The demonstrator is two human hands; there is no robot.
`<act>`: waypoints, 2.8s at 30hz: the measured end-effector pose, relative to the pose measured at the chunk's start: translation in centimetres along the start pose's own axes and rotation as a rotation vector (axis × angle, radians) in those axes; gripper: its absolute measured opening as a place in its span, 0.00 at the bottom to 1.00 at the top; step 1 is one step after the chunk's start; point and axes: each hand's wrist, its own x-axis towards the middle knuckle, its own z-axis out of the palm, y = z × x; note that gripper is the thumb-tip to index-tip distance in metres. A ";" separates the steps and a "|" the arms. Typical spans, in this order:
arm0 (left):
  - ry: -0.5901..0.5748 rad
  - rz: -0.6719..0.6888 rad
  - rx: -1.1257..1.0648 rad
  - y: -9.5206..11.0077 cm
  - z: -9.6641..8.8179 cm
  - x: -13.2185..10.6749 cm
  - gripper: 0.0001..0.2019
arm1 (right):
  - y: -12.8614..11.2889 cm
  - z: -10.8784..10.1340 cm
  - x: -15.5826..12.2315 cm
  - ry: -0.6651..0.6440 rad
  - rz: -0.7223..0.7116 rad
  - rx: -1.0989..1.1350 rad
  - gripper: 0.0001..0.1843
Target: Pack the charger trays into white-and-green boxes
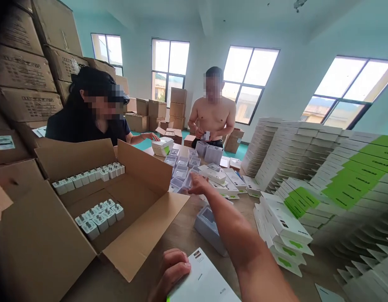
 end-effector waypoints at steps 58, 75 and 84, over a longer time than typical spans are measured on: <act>-0.430 -0.223 -0.077 5.9 0.2 0.1 0.15 | -10.5 -2.6 -48.6 0.709 0.369 0.523 0.35; -0.223 -0.306 -0.171 15.2 -5.0 -10.5 0.30 | -12.0 9.6 -51.1 0.868 0.015 0.821 0.29; -0.440 0.202 0.264 13.7 -7.6 -9.0 0.25 | -10.9 8.5 -49.2 0.844 -0.253 0.595 0.25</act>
